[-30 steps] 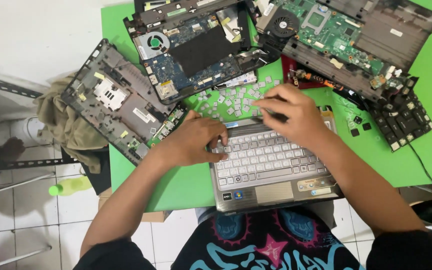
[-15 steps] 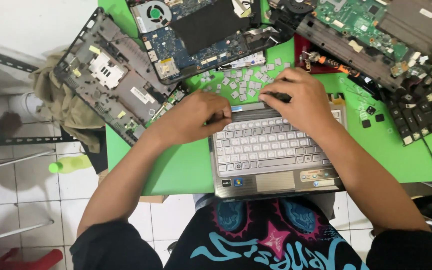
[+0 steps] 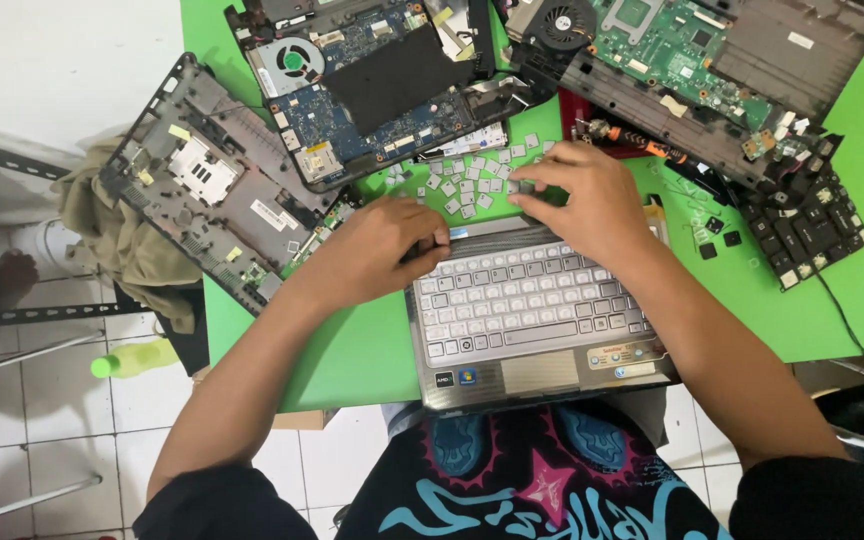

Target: The person is meticulously placing and adjusting small plastic hinges or retainers onto a laptop keyboard frame using their fingers and a small tool.

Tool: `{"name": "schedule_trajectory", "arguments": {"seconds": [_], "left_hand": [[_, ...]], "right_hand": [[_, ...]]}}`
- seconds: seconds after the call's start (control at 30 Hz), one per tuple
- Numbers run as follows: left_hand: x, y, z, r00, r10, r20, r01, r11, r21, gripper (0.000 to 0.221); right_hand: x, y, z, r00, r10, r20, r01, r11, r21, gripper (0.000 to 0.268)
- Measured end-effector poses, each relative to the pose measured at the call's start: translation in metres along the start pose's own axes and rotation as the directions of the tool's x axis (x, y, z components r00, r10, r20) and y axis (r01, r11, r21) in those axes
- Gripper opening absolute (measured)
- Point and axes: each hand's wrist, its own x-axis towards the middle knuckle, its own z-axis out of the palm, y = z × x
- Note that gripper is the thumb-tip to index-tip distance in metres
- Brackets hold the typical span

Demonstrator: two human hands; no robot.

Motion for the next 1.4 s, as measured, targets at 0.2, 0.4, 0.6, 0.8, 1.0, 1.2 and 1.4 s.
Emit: {"name": "schedule_trajectory", "arguments": {"seconds": [0.2,0.4,0.6,0.8,1.0,1.2,1.4], "left_hand": [[0.0,0.002,0.002,1.0,-0.013,0.0,0.013,1.0,0.004,0.014],[0.001,0.002,0.003,1.0,-0.014,0.001,0.013,0.999,0.043,0.015],[0.001,0.002,0.003,0.999,0.01,-0.041,-0.007,0.998,0.062,0.018],[0.002,0.003,0.003,0.998,0.021,-0.06,-0.018,0.998,0.057,0.02],[0.0,-0.001,0.005,0.995,0.053,-0.089,-0.049,0.997,0.052,0.016],[0.001,0.009,0.003,0.993,0.067,-0.093,-0.068,0.998,-0.011,0.013],[0.006,0.029,0.01,0.914,0.229,-0.336,-0.222,0.973,0.061,0.007]], "right_hand": [[0.003,-0.002,0.002,0.999,-0.034,-0.004,0.034,0.999,-0.038,0.01],[0.001,0.008,0.008,0.997,-0.079,-0.003,0.078,0.991,-0.112,0.01],[-0.002,-0.006,0.005,0.949,-0.126,-0.288,0.188,0.961,0.201,0.003],[-0.02,-0.035,0.013,0.965,-0.181,-0.188,0.231,0.927,0.294,0.012],[-0.021,-0.064,0.016,0.903,-0.428,0.031,0.405,0.875,0.264,0.009],[-0.021,-0.062,0.011,0.922,-0.387,-0.008,0.368,0.869,0.33,0.012],[-0.025,-0.056,0.013,0.981,-0.17,-0.088,0.192,0.887,0.419,0.007]]}}
